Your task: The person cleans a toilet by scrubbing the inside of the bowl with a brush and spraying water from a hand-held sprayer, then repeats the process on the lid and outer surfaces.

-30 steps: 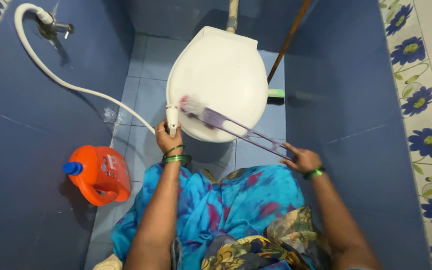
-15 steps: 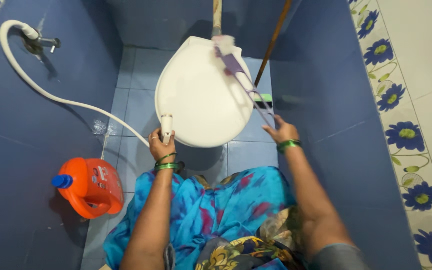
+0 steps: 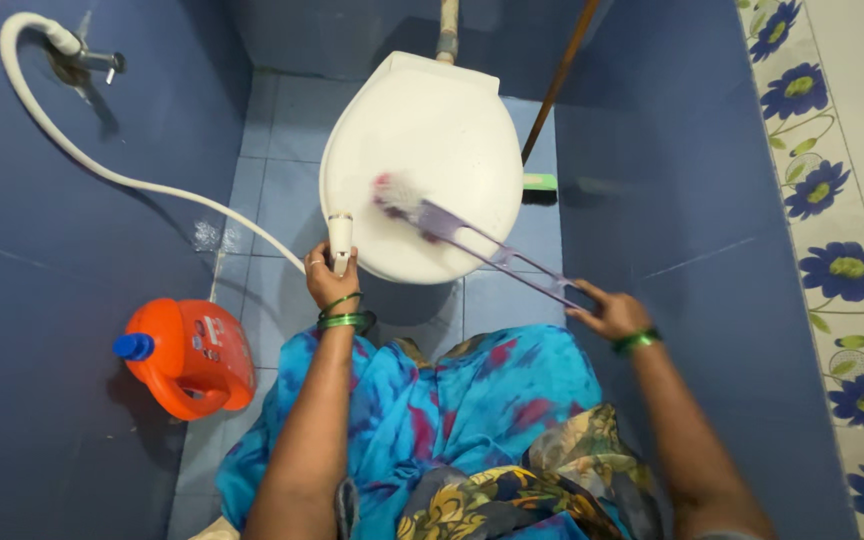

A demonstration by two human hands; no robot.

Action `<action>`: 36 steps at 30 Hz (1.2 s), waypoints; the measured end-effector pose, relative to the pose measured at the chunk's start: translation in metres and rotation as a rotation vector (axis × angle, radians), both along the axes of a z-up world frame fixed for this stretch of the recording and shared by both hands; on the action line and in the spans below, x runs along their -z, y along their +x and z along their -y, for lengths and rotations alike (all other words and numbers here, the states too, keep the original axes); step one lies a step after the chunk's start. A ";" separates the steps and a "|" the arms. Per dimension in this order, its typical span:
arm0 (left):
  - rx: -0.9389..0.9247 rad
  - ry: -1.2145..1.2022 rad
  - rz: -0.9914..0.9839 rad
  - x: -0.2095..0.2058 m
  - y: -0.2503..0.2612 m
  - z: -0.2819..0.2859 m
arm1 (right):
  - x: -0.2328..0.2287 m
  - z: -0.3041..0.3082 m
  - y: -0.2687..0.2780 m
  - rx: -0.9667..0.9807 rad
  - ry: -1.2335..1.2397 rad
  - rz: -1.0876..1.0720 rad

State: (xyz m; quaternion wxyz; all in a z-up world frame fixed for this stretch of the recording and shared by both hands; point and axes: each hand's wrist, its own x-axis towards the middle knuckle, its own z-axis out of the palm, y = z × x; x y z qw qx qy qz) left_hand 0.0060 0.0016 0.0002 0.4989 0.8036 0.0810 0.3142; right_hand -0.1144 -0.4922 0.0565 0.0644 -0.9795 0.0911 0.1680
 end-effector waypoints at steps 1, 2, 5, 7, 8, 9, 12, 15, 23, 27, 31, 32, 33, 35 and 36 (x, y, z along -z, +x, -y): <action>0.002 -0.004 -0.012 -0.001 0.000 0.001 | 0.001 0.018 -0.012 0.083 -0.067 -0.050; 0.006 -0.008 -0.020 -0.003 0.001 0.004 | 0.002 0.033 -0.021 0.105 -0.041 0.007; 0.027 -0.095 -0.067 -0.008 0.000 0.010 | 0.005 0.058 -0.035 0.176 0.014 0.157; 0.054 -0.071 -0.049 -0.010 -0.001 0.013 | 0.006 0.055 -0.012 0.220 0.020 0.238; 0.063 -0.058 -0.038 -0.010 -0.002 0.012 | 0.007 0.045 0.005 0.264 0.049 0.268; 0.058 -0.034 -0.037 -0.010 -0.002 0.012 | 0.009 0.031 0.024 0.309 0.079 0.297; 0.031 0.005 -0.050 -0.006 -0.004 0.007 | 0.009 -0.026 0.083 0.202 0.259 0.486; 0.011 -0.013 -0.071 -0.001 -0.005 -0.001 | 0.001 -0.089 0.119 0.253 0.337 0.336; -0.045 -0.010 -0.049 0.003 -0.001 -0.006 | 0.013 -0.081 0.062 -0.131 0.245 0.145; -0.010 -0.049 -0.060 0.000 0.005 0.000 | 0.018 0.001 -0.010 -0.078 0.019 0.090; 0.011 -0.041 -0.074 -0.002 0.002 0.008 | 0.020 0.047 -0.048 0.113 0.019 0.185; 0.013 -0.032 -0.078 -0.003 0.002 0.009 | 0.021 0.051 -0.051 0.183 0.035 0.210; 0.020 -0.029 -0.072 -0.003 0.001 0.011 | 0.023 0.053 -0.049 0.218 0.037 0.258; 0.033 -0.016 -0.058 -0.004 -0.001 0.011 | 0.033 0.045 -0.025 0.287 0.048 0.358; 0.040 -0.021 -0.061 -0.005 -0.002 0.009 | 0.039 0.039 -0.009 0.306 0.052 0.345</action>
